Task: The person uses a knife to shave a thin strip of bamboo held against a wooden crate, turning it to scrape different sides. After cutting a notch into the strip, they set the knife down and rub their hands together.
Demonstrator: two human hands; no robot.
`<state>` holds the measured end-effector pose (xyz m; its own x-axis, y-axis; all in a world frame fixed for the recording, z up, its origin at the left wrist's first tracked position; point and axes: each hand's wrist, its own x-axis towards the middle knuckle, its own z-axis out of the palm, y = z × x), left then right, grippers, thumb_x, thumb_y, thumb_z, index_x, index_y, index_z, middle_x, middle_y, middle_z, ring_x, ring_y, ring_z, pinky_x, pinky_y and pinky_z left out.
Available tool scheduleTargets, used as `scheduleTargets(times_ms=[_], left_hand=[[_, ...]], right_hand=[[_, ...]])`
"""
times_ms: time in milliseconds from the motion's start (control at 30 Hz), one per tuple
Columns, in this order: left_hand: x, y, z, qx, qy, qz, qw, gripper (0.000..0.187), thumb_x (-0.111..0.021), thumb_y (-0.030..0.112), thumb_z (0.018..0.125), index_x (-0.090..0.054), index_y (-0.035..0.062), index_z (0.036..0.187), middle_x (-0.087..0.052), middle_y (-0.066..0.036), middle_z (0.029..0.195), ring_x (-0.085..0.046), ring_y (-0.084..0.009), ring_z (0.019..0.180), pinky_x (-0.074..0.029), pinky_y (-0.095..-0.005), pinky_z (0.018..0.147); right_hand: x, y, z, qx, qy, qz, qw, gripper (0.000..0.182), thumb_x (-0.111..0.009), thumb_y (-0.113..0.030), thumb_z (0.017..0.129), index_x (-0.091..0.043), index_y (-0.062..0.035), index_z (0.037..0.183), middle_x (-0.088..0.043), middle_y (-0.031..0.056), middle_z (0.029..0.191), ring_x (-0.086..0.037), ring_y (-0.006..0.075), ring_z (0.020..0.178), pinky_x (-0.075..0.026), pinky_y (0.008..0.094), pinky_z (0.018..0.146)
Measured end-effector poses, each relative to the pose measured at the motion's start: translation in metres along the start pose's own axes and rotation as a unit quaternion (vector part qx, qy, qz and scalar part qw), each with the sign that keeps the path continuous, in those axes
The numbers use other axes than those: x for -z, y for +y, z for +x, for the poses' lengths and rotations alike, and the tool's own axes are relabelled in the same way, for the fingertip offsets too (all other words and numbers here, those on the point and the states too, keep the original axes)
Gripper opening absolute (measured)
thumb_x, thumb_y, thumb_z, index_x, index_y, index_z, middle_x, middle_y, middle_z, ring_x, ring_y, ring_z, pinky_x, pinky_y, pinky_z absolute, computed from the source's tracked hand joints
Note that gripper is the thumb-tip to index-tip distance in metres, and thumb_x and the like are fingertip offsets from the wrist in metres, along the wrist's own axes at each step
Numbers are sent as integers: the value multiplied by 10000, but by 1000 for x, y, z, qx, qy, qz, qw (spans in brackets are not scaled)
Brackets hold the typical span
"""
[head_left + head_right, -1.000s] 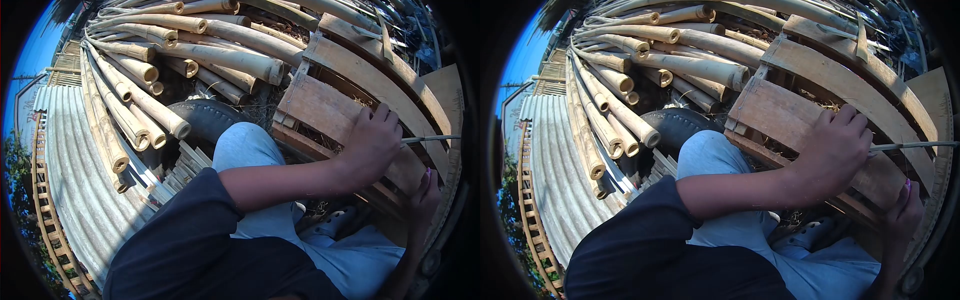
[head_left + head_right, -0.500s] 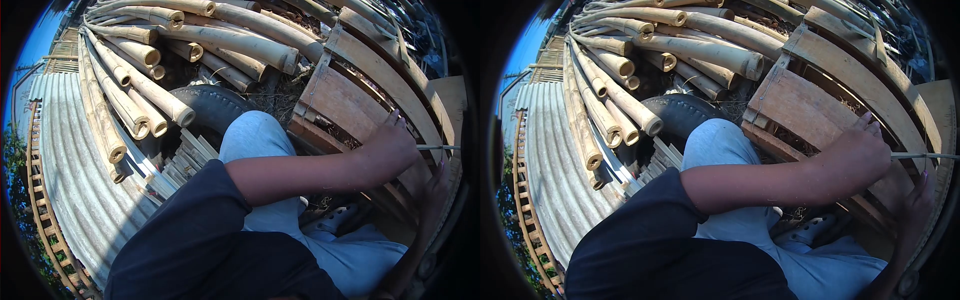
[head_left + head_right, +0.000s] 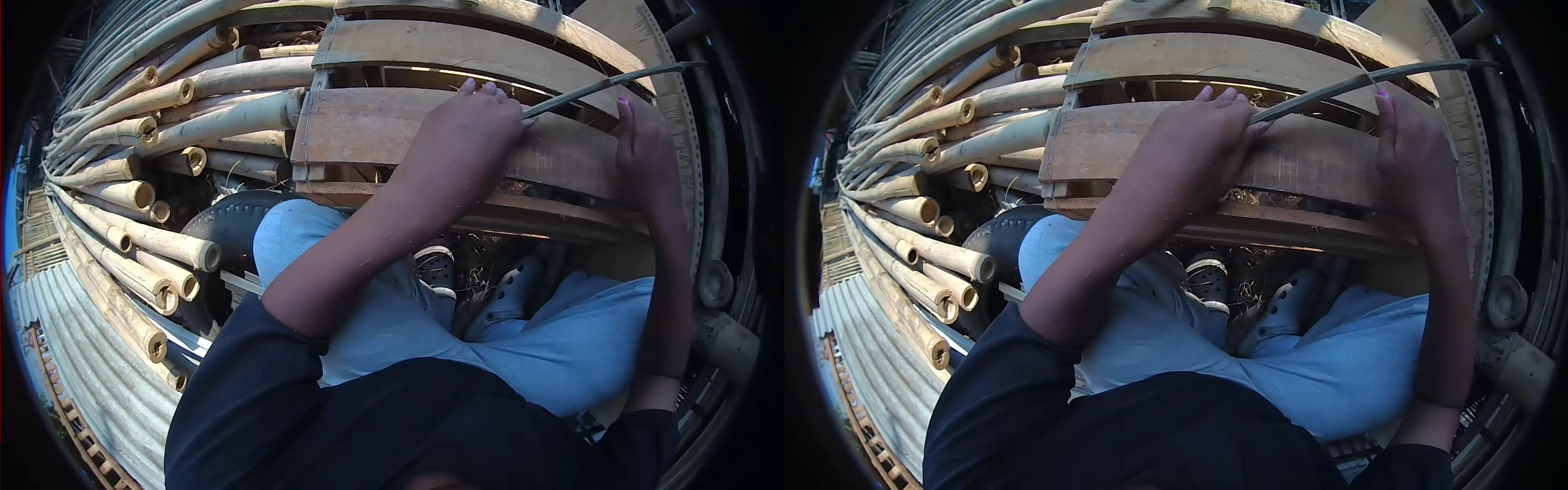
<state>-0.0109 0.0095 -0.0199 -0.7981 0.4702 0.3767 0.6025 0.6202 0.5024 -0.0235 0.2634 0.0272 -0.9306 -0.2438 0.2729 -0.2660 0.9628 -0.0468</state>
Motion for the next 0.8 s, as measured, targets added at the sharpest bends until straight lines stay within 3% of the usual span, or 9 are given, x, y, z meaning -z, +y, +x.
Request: scheduleTargets(times_ms=[33,167,233,300,367,600,700,733,800], left_hand=[[2,0,2,7,13,4,1000,208,-554,177,949,-597,-25,919,-643,-255,942,-625,-437,903,-489,-494,950],[7,7,5,31,6,-3,1000,206,-566,181,948,-585,-16,894,-629,-249,848,-609,-464,829,-510,-509,829],[9,7,5,38,10,-3,999,200,-570,180,950,-597,-13,902,-631,-246,811,-610,-463,805,-496,-516,743],[11,8,6,41,2,-1,999,198,-568,177,952,-620,-14,940,-655,-255,882,-622,-457,853,-525,-482,814],[8,6,6,31,13,17,999,201,-576,169,949,-644,-17,984,-666,-254,998,-628,-438,956,-523,-457,922],[11,8,7,67,-3,-9,998,216,-577,147,958,-645,-18,1080,-657,-247,1105,-609,-410,1086,-466,-461,1034],[10,10,5,63,13,0,998,215,-568,140,963,-637,-14,1098,-651,-245,1129,-594,-409,1119,-449,-464,1053],[11,9,5,68,-7,-6,998,219,-562,139,967,-632,-8,1113,-646,-245,1147,-581,-412,1144,-439,-469,1063],[12,10,5,70,-7,-13,997,220,-561,140,968,-631,-9,1113,-644,-247,1152,-578,-411,1151,-436,-471,1067]], right_hand=[[0,-7,-2,41,-27,33,998,315,-438,-281,1033,-562,-16,915,-606,244,733,-596,463,707,-457,532,621],[-7,-2,-4,22,-13,60,998,344,-437,-289,1034,-552,-4,880,-593,234,669,-607,450,661,-458,521,585],[-8,22,13,-77,26,-2,997,358,-457,-278,1027,-545,10,834,-574,227,618,-602,435,621,-448,511,556],[-7,3,6,-51,46,21,997,358,-473,-264,1019,-553,10,803,-562,226,584,-602,428,594,-459,499,531],[-2,-29,-9,56,-29,108,992,341,-479,-254,1014,-566,-1,802,-582,209,587,-618,412,595,-493,477,526],[1,-29,-3,22,-32,14,999,267,-498,-276,1009,-550,-53,871,-610,151,585,-651,329,558,-511,441,508],[-3,-12,0,42,-12,20,999,291,-488,-295,1014,-549,-51,867,-617,140,593,-649,329,545,-514,436,499],[-4,0,9,-12,18,-36,999,291,-489,-306,1012,-541,-58,869,-617,134,592,-646,329,539,-514,432,495],[2,5,10,-10,-1,-48,999,286,-489,-305,1012,-539,-61,871,-616,134,591,-645,330,538,-515,430,496]])
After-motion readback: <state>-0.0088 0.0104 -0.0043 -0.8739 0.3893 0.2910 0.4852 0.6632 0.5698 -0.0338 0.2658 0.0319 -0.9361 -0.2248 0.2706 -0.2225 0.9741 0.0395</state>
